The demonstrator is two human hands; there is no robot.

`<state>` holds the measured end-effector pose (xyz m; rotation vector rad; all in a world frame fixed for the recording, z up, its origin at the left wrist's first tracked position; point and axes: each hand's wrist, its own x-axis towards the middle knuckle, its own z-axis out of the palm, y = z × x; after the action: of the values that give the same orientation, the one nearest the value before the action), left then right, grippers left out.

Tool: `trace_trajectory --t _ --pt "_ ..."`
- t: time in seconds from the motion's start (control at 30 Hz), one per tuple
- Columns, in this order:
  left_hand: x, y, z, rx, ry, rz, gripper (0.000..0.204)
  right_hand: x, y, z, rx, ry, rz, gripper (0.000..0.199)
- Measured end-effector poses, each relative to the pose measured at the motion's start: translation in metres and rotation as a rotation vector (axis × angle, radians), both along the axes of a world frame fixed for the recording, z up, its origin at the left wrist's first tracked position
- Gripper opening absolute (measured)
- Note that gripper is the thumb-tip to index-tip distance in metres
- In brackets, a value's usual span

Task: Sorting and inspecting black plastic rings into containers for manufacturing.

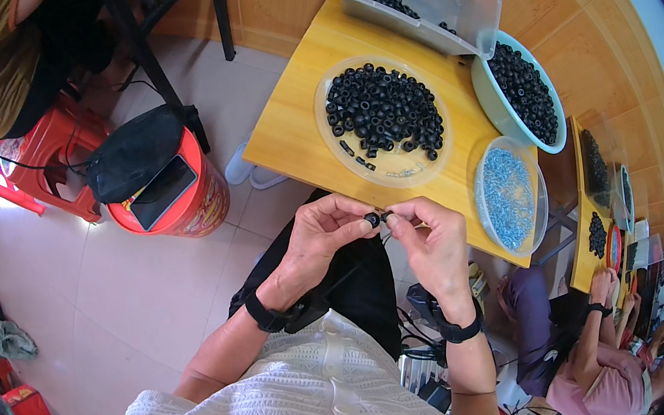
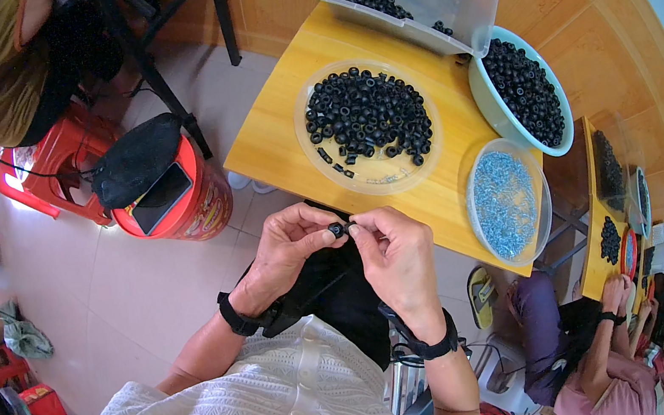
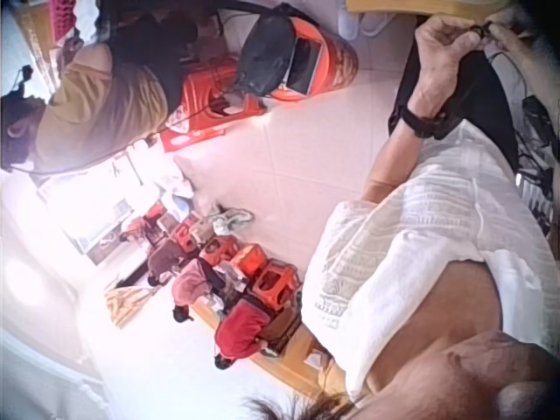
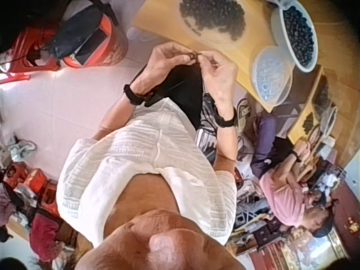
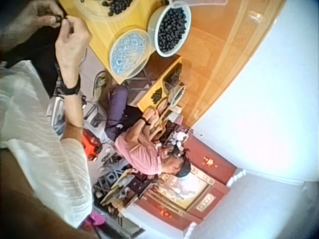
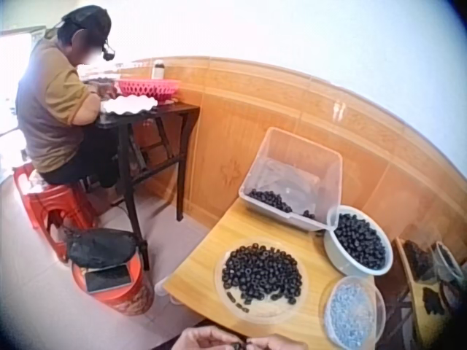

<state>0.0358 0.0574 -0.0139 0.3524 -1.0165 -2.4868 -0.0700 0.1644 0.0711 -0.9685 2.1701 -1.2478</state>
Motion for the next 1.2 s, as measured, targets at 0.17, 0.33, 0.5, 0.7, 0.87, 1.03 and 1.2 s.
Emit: trace_trajectory --t 0.17,0.33,0.5,0.7,0.87,1.03,1.2 --pt "0.0 0.0 0.0 -0.051 0.019 0.025 0.016 0.005 -0.002 0.002 -0.002 0.197 0.057 0.007" --pt "0.0 0.0 -0.002 -0.146 0.023 0.028 0.015 0.005 -0.003 -0.003 0.03 0.342 0.09 0.006" --pt "0.003 0.001 -0.003 -0.178 -0.033 -0.001 0.014 0.008 -0.004 -0.008 0.062 0.407 0.105 0.005" --pt "0.001 0.004 -0.005 -0.192 -0.027 0.037 0.014 0.011 -0.004 -0.015 0.083 0.467 0.07 0.005" --pt "0.0 0.012 -0.005 -0.276 -0.099 0.116 0.013 0.009 -0.005 -0.023 0.096 0.468 0.034 0.005" --pt "0.0 0.011 -0.004 -0.348 -0.118 0.128 0.013 0.008 -0.007 -0.019 0.088 0.363 0.037 0.003" --pt "-0.006 0.016 -0.009 -0.355 -0.128 0.267 0.012 0.011 -0.009 -0.029 0.033 0.481 0.059 0.006"
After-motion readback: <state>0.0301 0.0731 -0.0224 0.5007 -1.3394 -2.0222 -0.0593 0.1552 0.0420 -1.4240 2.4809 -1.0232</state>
